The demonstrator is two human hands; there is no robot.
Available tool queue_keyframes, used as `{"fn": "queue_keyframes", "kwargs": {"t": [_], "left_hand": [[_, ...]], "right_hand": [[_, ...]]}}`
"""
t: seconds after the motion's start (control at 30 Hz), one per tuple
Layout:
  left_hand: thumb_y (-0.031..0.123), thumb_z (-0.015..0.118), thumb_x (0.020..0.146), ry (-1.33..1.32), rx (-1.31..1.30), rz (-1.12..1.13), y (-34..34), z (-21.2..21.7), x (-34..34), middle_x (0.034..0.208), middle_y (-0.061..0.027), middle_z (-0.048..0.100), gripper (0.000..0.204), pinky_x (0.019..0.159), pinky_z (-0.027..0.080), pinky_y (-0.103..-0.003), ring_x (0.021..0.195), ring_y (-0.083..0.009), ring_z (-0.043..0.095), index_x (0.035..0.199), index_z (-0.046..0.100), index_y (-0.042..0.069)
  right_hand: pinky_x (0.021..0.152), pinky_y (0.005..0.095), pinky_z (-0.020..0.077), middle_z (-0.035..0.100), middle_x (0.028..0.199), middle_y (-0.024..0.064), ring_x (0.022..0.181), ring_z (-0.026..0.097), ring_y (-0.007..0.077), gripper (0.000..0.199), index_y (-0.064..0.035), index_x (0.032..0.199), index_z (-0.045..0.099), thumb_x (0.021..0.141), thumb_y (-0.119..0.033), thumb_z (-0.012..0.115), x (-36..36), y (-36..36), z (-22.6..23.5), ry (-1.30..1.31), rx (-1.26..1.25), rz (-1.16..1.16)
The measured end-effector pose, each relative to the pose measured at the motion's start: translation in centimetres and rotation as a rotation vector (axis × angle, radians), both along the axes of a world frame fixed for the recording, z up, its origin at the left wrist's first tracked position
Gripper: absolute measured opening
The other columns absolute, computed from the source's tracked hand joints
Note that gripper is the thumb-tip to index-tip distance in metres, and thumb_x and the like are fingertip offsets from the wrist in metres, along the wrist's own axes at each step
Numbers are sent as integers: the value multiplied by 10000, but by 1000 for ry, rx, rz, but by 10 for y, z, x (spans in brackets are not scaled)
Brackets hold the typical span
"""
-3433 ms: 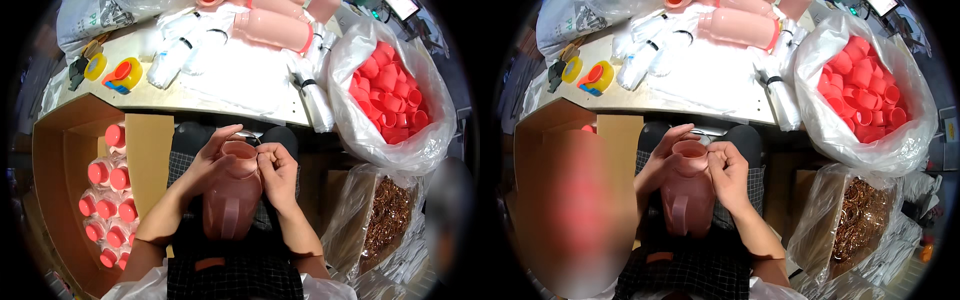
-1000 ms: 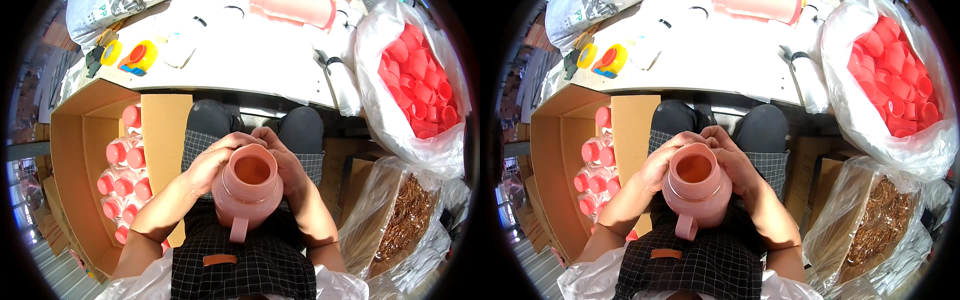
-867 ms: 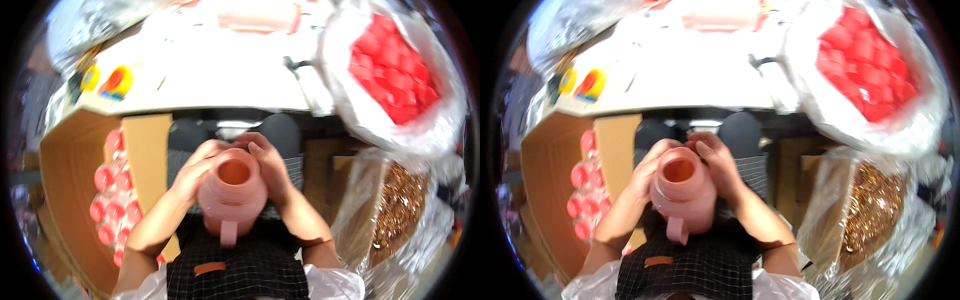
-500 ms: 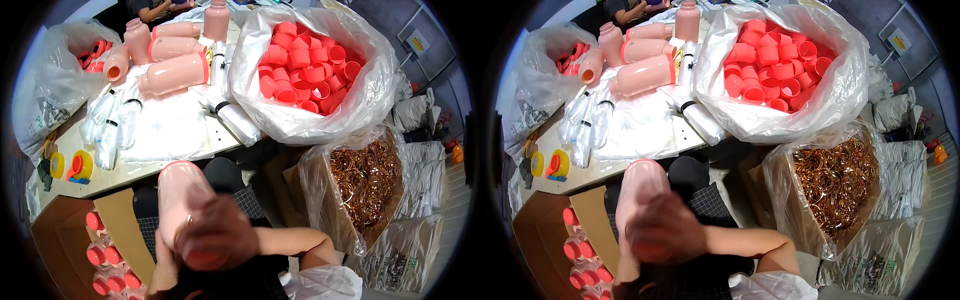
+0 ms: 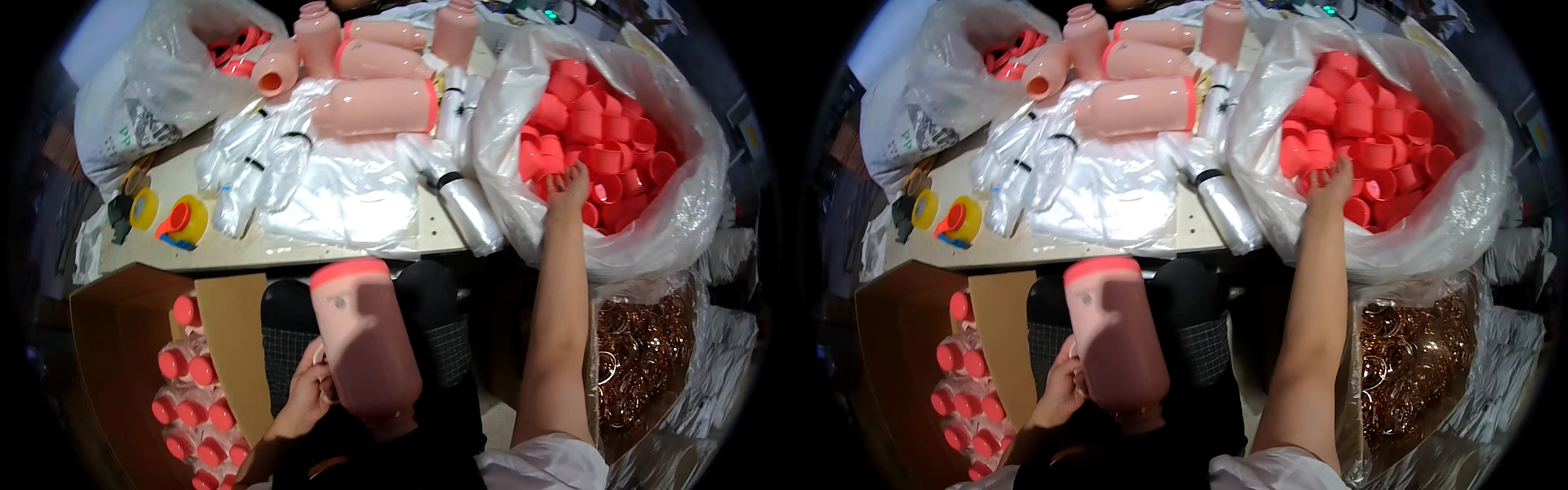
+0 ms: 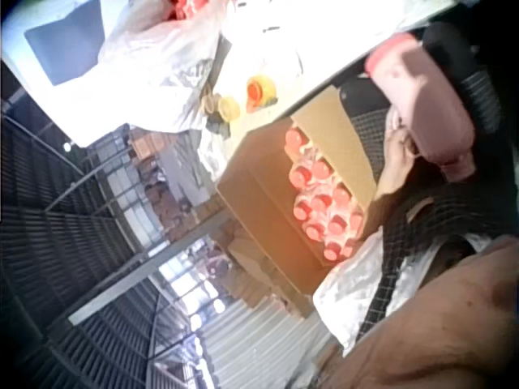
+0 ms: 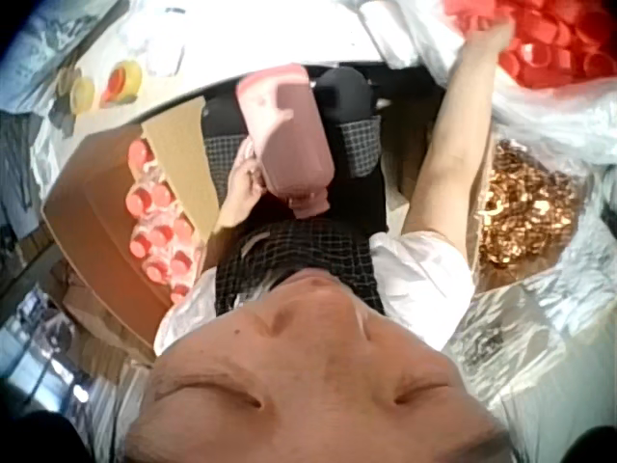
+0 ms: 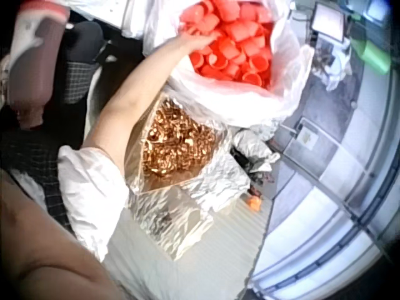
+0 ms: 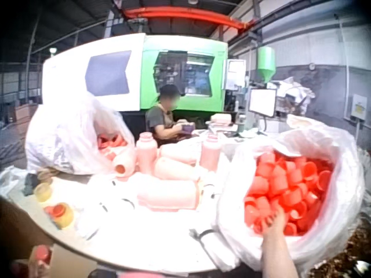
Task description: The person assembles pink plastic pitchers by inserting a metal ring into the neck and screwing on a red lid. The person handles the pitchers one at a time, placing the finished units into a cardboard box.
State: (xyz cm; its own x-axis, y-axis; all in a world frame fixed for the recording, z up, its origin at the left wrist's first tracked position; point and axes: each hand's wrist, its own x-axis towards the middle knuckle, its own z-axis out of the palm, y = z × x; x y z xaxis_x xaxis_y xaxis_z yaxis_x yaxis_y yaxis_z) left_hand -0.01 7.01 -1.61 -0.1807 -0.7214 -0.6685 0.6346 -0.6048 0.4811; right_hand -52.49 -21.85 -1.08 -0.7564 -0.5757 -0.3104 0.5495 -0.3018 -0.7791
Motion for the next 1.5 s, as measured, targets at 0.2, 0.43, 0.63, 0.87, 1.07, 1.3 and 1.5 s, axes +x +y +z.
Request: {"fn": "queue_keyframes", "kwargs": {"t": [0.2, 0.43, 0.63, 0.87, 1.07, 1.3, 1.5], "left_hand": [[-81, 405, 832, 28, -144, 221, -43, -4, -2, 775, 2, 520, 683, 379, 311, -178, 478, -40, 377, 1477, 392, 146], [-34, 452, 884, 53, -213, 319, -43, -13, 31, 824, -16, 554, 642, 429, 384, -180, 525, -48, 432, 1506, 349, 87], [139, 662, 832, 64, -445, 166, -58, 19, 24, 946, -23, 598, 572, 527, 430, -230, 692, -103, 571, 1369, 471, 87], [163, 696, 862, -30, -488, 162, -41, 9, 53, 1017, -16, 635, 598, 582, 429, -197, 742, -73, 589, 1405, 466, 61], [-56, 524, 853, -924, -906, -363, -8, 5, 42, 1410, -190, 577, 556, 982, 502, -364, 1170, -289, 635, 1401, 508, 40], [78, 734, 856, -900, -849, -562, -90, 33, -28, 1140, -126, 703, 122, 759, 541, -341, 879, -272, 676, 968, 700, 44], [103, 699, 831, -1409, -1293, -479, -223, -37, -74, 815, -153, 625, 85, 719, 492, -437, 758, -366, 602, 851, 662, 29]], "right_hand": [[576, 281, 491, 590, 730, 35, 587, 543, 168, 151, -25, 908, 641, 794, -41, 739, -26, 29, -24, 240, 72, 100], [946, 360, 499, 678, 1045, 165, 971, 655, 280, 279, 62, 984, 687, 753, 99, 535, 75, 39, 10, 1104, 57, -264], [937, 447, 555, 558, 1313, 242, 1128, 619, 377, 610, 30, 1421, 419, 947, -288, 635, 191, 191, 21, 590, -256, 453], [1042, 439, 453, 500, 1381, 204, 1235, 537, 314, 972, 34, 1470, 346, 883, -675, 659, 315, 296, -19, 691, -208, 1224], [1148, 454, 344, 425, 1548, 189, 1410, 433, 296, 721, -27, 1533, 344, 934, -239, 685, 256, 257, -5, 598, -61, 1009], [1058, 306, 433, 598, 1362, 112, 1220, 563, 153, 719, 1, 1454, 479, 857, -231, 805, 201, 208, 25, 471, -96, 1456], [1061, 325, 435, 630, 1283, 121, 1203, 583, 192, 674, 11, 1382, 541, 744, -43, 748, 216, 197, 29, 732, -97, 1484]]}}
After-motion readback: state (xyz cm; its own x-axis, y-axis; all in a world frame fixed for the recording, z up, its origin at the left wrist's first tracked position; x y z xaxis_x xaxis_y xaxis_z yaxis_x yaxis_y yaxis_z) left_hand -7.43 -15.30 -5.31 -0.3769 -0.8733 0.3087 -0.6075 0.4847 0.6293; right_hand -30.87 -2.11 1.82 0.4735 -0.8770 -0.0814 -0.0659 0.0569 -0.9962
